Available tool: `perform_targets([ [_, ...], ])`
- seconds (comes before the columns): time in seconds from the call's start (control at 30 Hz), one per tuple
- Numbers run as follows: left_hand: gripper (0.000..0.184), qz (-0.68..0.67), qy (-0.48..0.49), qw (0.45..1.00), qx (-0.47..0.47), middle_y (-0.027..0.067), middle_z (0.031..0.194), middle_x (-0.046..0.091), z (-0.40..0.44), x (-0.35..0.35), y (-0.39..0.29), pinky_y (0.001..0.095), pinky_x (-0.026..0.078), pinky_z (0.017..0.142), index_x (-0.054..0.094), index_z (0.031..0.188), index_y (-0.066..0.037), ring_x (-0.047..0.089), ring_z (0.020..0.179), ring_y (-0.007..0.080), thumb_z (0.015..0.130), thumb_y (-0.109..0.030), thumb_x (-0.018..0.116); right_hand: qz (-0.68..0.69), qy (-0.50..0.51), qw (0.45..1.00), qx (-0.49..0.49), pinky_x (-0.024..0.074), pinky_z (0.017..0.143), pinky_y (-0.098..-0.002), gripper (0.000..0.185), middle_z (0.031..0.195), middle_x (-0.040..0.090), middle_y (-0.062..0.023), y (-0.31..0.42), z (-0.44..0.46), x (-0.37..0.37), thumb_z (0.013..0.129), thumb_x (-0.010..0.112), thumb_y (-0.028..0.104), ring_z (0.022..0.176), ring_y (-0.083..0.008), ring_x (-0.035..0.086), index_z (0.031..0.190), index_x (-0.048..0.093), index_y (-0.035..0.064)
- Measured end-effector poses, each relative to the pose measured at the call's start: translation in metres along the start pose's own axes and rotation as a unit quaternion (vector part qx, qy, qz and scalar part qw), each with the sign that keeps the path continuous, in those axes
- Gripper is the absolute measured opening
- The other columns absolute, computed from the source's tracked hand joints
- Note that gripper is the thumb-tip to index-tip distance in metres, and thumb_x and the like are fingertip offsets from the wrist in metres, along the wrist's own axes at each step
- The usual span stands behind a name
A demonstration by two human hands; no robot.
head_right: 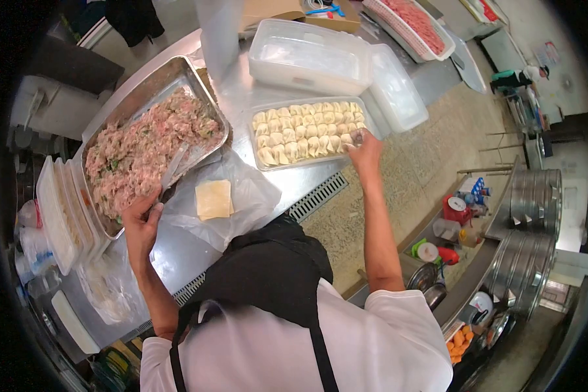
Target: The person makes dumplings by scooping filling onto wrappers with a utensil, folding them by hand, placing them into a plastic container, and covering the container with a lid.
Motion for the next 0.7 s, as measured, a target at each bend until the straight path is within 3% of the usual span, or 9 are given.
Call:
perform_targets([
  [0.17,0.039,0.01,-0.008,1.0,0.01,0.0037,0.073,0.054,-0.001,0.002,0.004,0.0252,0.038,0.061,0.068,0.118,-0.005,0.045,0.066,0.0114,0.08,0.002,0.065,-0.112,0.039,0.992,0.039,0.0533,0.07,-0.0341,0.029,0.074,0.07,-0.0137,0.011,0.004,0.003,0.065,0.081,0.01,0.07,-0.0246,0.069,0.089,0.068,-0.0004],
  [0.3,0.041,0.025,-0.032,0.998,0.04,0.0051,0.072,0.054,-0.001,-0.002,0.014,0.0265,0.038,0.059,0.068,0.119,-0.007,0.044,0.064,0.0136,0.079,-0.001,0.067,-0.073,0.076,0.994,-0.016,0.0536,0.071,-0.0339,0.031,0.082,0.071,-0.0134,0.008,0.009,0.011,0.066,0.08,0.009,0.077,-0.0244,0.07,0.093,0.068,-0.0008],
  [0.37,0.042,0.021,-0.038,0.999,0.024,0.0055,0.073,0.056,-0.004,-0.008,0.018,0.0269,0.04,0.06,0.067,0.122,-0.008,0.045,0.063,0.0138,0.079,-0.003,0.068,-0.056,-0.025,0.994,-0.087,0.0538,0.073,-0.034,0.03,0.088,0.071,-0.0137,0.057,-0.006,-0.001,0.069,0.078,0.008,0.084,-0.0251,0.069,0.097,0.069,-0.0007],
  [0.47,0.041,0.006,-0.058,0.998,-0.028,0.0057,0.077,0.061,-0.008,-0.007,0.024,0.0266,0.042,0.062,0.065,0.124,-0.008,0.047,0.064,0.0119,0.082,-0.005,0.067,0.069,0.074,0.99,-0.096,0.0538,0.071,-0.0359,0.021,0.096,0.07,-0.0156,0.136,-0.042,0.032,0.076,0.074,0.008,0.085,-0.0283,0.069,0.095,0.069,0.0008],
  [0.53,0.04,-0.017,-0.067,0.995,-0.067,0.0059,0.08,0.064,-0.012,-0.005,0.026,0.0264,0.043,0.063,0.064,0.124,-0.007,0.048,0.065,0.0106,0.084,-0.006,0.067,0.133,0.194,0.946,-0.221,0.0535,0.07,-0.0349,0.019,0.094,0.07,-0.0139,0.181,-0.078,0.078,0.08,0.072,0.01,0.085,-0.027,0.068,0.096,0.069,0.0012],
  [0.6,0.037,-0.044,-0.054,0.994,-0.087,0.008,0.087,0.069,-0.016,0.001,0.027,0.0259,0.046,0.067,0.063,0.125,-0.005,0.052,0.07,0.0084,0.087,-0.007,0.065,0.23,0.302,0.889,-0.255,0.0533,0.07,-0.0358,0.019,0.091,0.068,-0.013,0.213,-0.117,0.129,0.078,0.073,0.011,0.084,-0.0292,0.066,0.094,0.069,0.0018],
  [0.63,0.038,-0.05,-0.069,0.995,-0.052,-0.0038,0.078,0.055,-0.017,0.002,0.031,0.0206,0.038,0.061,0.061,0.128,-0.004,0.041,0.067,0.0051,0.089,-0.004,0.063,0.214,0.312,0.877,-0.296,0.0529,0.07,-0.0379,0.018,0.088,0.067,-0.0132,0.226,-0.133,0.152,0.076,0.073,0.011,0.082,-0.0312,0.065,0.091,0.069,0.0017],
  [0.67,0.038,-0.048,-0.073,0.995,-0.054,-0.0038,0.078,0.055,-0.019,0.001,0.033,0.0206,0.038,0.061,0.061,0.128,-0.004,0.041,0.067,0.0051,0.089,-0.004,0.063,0.198,0.319,0.863,-0.337,0.0524,0.07,-0.0399,0.017,0.085,0.066,-0.0134,0.237,-0.146,0.17,0.075,0.073,0.012,0.081,-0.0331,0.064,0.088,0.068,0.0016],
  [0.7,0.037,-0.045,-0.081,0.995,-0.045,0.0038,0.086,0.063,-0.021,-0.002,0.033,0.0232,0.043,0.067,0.062,0.127,-0.004,0.049,0.072,0.0077,0.09,-0.006,0.062,0.201,0.32,0.862,-0.339,0.0524,0.07,-0.0399,0.017,0.085,0.066,-0.0134,0.244,-0.153,0.182,0.075,0.073,0.012,0.081,-0.0331,0.064,0.088,0.068,0.0016],
])
Point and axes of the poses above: each hand's wrist, its own z-axis towards the middle knuckle, its own x-axis out of the palm, y = z × x, the point moved 6 cm from there along z, towards the middle knuckle
